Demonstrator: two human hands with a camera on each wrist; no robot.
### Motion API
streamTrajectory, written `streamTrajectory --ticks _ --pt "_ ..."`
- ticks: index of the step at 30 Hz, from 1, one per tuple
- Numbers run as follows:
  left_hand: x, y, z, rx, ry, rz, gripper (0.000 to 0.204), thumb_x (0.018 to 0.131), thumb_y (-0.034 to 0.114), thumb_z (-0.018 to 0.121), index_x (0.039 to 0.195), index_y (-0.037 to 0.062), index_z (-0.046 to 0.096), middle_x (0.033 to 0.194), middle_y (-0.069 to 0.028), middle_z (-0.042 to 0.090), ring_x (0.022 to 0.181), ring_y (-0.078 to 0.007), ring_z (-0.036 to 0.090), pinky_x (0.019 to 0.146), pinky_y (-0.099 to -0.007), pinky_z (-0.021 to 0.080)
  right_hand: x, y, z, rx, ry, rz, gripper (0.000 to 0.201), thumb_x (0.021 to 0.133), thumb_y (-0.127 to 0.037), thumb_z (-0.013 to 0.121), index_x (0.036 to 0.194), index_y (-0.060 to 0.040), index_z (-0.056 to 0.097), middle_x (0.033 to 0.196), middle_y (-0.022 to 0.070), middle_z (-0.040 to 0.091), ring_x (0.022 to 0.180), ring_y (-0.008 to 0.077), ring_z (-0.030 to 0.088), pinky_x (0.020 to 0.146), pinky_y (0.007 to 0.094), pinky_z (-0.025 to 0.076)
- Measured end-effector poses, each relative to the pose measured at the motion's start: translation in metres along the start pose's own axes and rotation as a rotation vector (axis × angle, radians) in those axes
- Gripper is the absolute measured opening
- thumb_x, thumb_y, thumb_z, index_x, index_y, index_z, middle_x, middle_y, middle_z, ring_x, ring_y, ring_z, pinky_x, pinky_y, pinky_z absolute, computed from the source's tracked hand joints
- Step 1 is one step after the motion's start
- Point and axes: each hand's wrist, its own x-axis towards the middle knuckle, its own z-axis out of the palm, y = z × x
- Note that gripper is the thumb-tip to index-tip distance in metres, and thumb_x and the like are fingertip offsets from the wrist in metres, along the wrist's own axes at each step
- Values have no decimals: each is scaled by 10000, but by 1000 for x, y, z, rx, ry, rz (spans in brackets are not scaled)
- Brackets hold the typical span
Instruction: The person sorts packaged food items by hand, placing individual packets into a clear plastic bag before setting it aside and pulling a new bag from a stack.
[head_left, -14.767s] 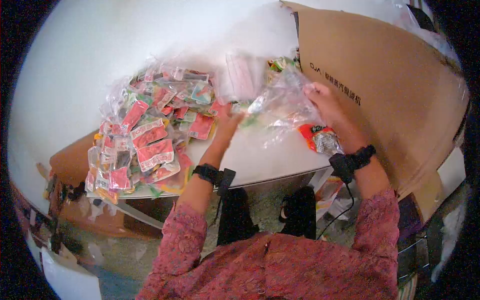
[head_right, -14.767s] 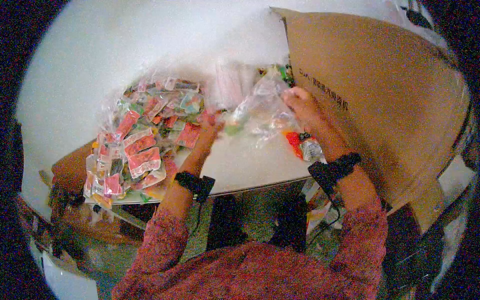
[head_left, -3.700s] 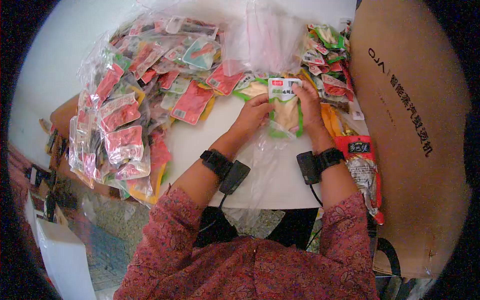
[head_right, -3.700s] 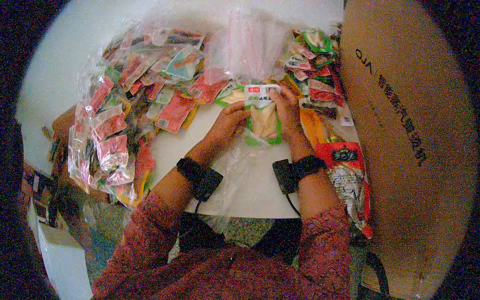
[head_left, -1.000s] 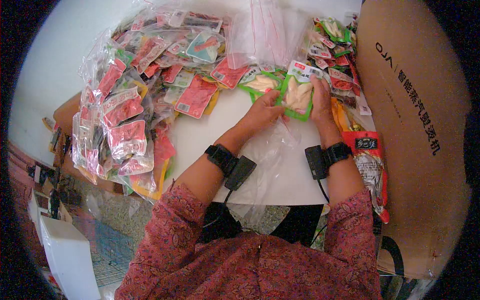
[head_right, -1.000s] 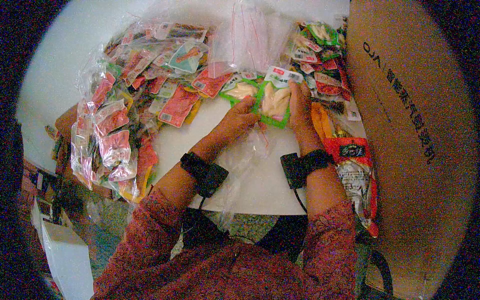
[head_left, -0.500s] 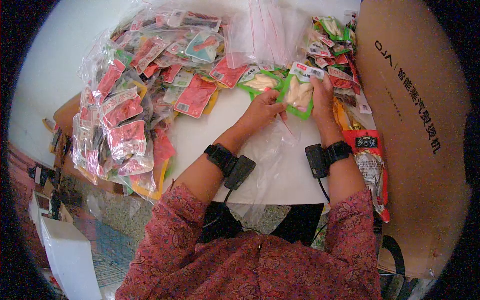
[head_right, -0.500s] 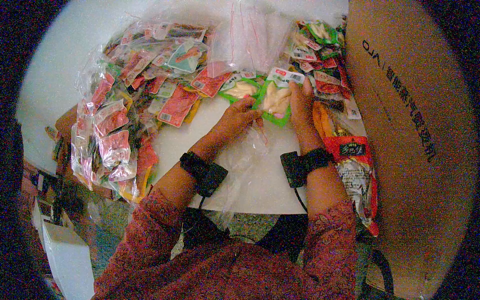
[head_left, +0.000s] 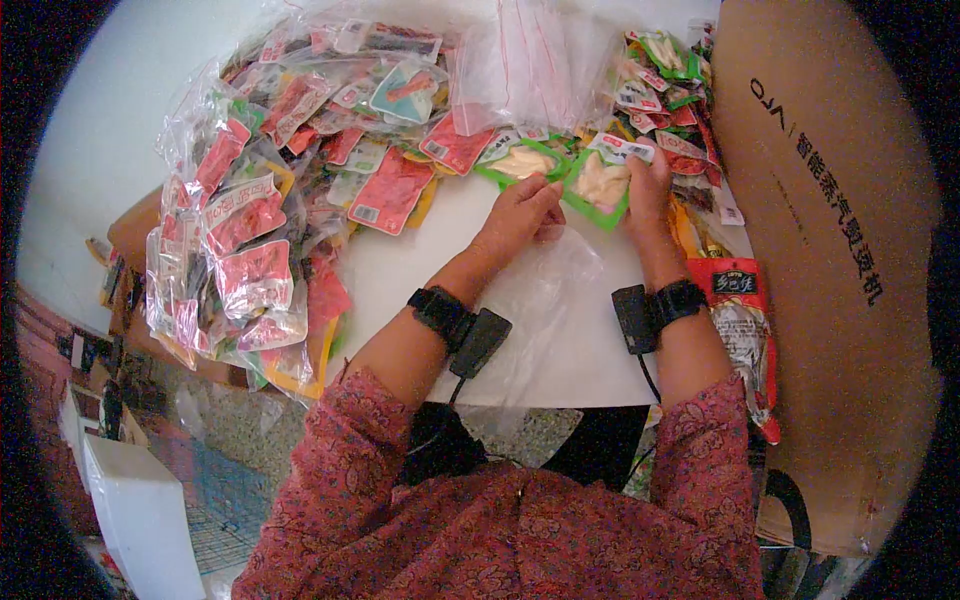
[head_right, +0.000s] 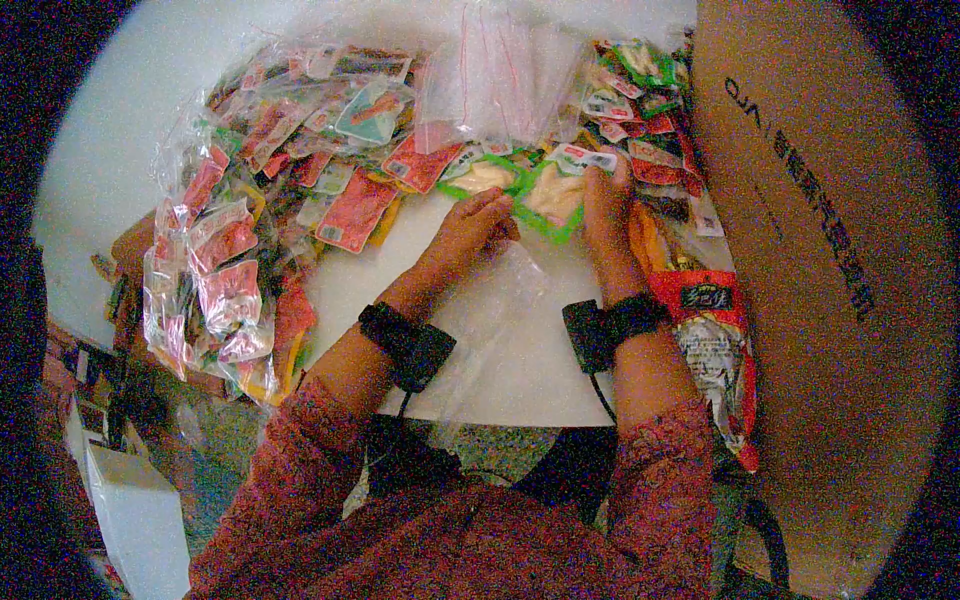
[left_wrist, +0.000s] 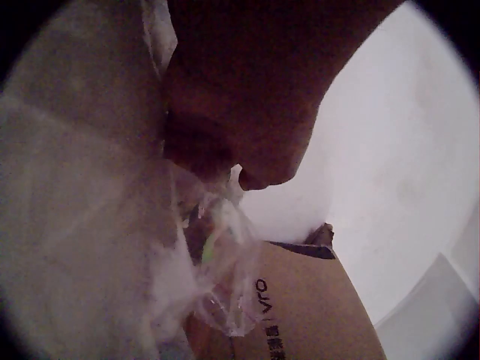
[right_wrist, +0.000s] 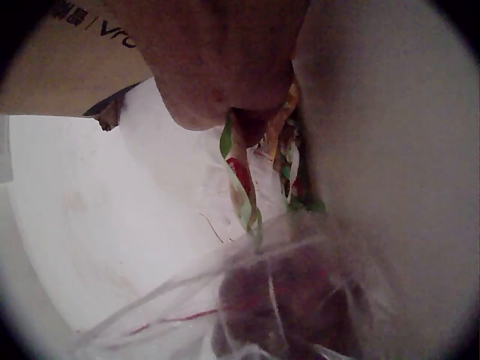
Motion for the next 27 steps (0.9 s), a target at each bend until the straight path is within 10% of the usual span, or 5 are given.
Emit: streamTrajectory --ticks 23,27 --pt "1 7 -12 355 28 83 151 766 142 486 713 4 517 604 -52 534 544 -128 533 493 -272 439 -7 -16 4 -161 44 -65 373 719 -53 433 1090 -24 465 945 95 528 811 174 526 717 276 437" --pt "-11 18 -24 572 -331 292 139 730 130 507 751 -3 542 683 -78 568 675 -185 556 602 -311 440 -4 -13 5 -196 18 -46 368 720 -30 442 1088 -24 421 983 133 510 912 250 496 817 333 393"
